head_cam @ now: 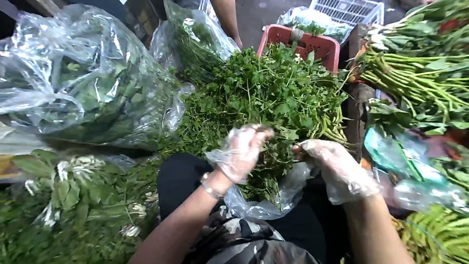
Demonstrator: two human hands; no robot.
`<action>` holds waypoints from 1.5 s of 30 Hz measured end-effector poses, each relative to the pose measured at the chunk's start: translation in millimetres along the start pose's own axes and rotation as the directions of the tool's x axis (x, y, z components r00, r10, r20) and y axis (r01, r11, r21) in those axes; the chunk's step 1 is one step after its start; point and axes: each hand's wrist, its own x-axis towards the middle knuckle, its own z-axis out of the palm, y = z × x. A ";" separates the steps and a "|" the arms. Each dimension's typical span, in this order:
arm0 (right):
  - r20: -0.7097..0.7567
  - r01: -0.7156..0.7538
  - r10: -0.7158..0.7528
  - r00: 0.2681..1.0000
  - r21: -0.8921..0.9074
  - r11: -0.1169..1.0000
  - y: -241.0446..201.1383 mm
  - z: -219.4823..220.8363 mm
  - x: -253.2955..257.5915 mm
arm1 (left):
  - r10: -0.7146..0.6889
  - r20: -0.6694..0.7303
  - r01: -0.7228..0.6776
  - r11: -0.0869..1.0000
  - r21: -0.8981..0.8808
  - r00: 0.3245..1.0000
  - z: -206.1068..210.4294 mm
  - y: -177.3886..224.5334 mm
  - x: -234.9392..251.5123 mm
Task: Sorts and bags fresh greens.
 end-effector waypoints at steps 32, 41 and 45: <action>0.010 0.694 -0.730 0.683 -0.322 0.644 -63.5 48.3 40.2 | 0.084 0.114 0.087 0.275 -0.957 0.990 -85.6 -26.9 27.4; 0.020 0.332 -0.331 0.943 -0.060 0.942 -51.4 84.9 55.0 | -0.335 0.057 0.302 0.748 -0.591 0.940 -53.3 -4.5 27.4; -0.092 0.369 -0.368 0.925 -0.014 0.929 -48.0 69.6 48.9 | -0.373 0.002 0.297 0.737 -0.607 0.928 -49.1 -12.3 30.1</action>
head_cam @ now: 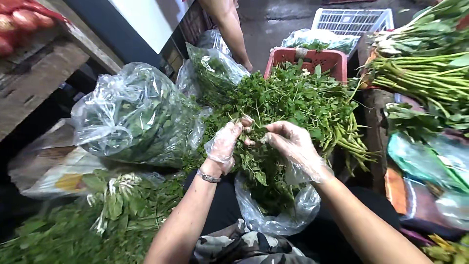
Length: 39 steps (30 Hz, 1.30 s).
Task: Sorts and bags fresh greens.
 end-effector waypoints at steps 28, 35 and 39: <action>0.096 -0.014 0.051 0.994 -0.358 0.934 85.0 -92.0 -51.6 | 0.648 0.161 -0.203 0.449 -0.870 0.744 -118.7 -5.4 -17.2; -0.007 -0.086 0.092 0.996 -0.406 0.910 74.7 -118.9 -61.3 | 0.475 0.188 -0.302 0.770 -0.563 0.860 -87.8 -2.3 -22.0; -0.005 -0.139 0.158 0.987 -0.506 0.851 65.4 -115.3 -63.4 | 0.409 0.010 -0.367 0.831 -0.417 0.913 -55.9 -16.3 -12.5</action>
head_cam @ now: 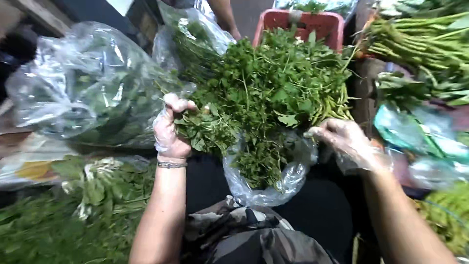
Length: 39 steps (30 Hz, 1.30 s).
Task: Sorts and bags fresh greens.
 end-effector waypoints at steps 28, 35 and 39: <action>0.139 -0.331 0.318 0.938 0.636 0.697 -17.4 40.6 26.2 | -0.096 -0.343 0.062 0.992 -0.109 0.934 -13.1 2.3 -6.1; 0.124 -0.357 0.394 0.911 0.714 0.601 -27.9 34.4 24.9 | -0.114 -0.414 0.101 0.994 -0.053 0.903 -6.5 -0.1 -4.3; 0.082 -0.294 0.349 0.934 0.730 0.617 -28.4 31.6 25.4 | -0.129 -0.416 0.148 0.989 0.012 0.900 -3.9 -2.0 -6.4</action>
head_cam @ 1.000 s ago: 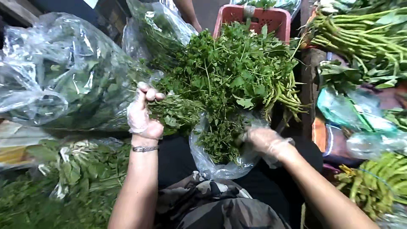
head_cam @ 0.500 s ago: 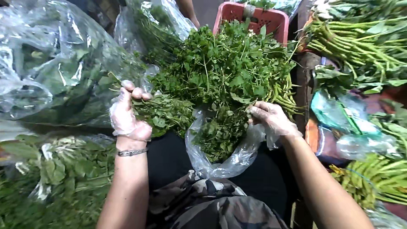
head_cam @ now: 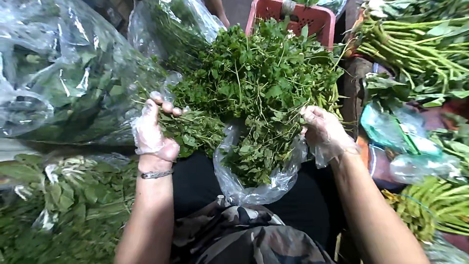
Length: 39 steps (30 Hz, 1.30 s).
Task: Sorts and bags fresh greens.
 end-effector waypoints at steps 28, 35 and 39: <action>0.545 0.525 -0.151 0.825 -0.638 0.564 89.5 79.6 23.3 | -0.830 -0.007 -0.266 -0.188 0.945 0.558 8.1 -117.3 23.4; 0.340 0.472 0.815 0.470 -0.876 0.093 140.6 101.8 -46.4 | -0.635 0.061 -0.293 -0.266 0.918 0.770 5.4 -75.6 21.7; 0.367 0.501 0.833 0.414 -0.856 0.128 128.4 111.9 -54.3 | -0.661 0.137 -0.278 -0.113 0.954 0.738 -1.8 -66.3 20.8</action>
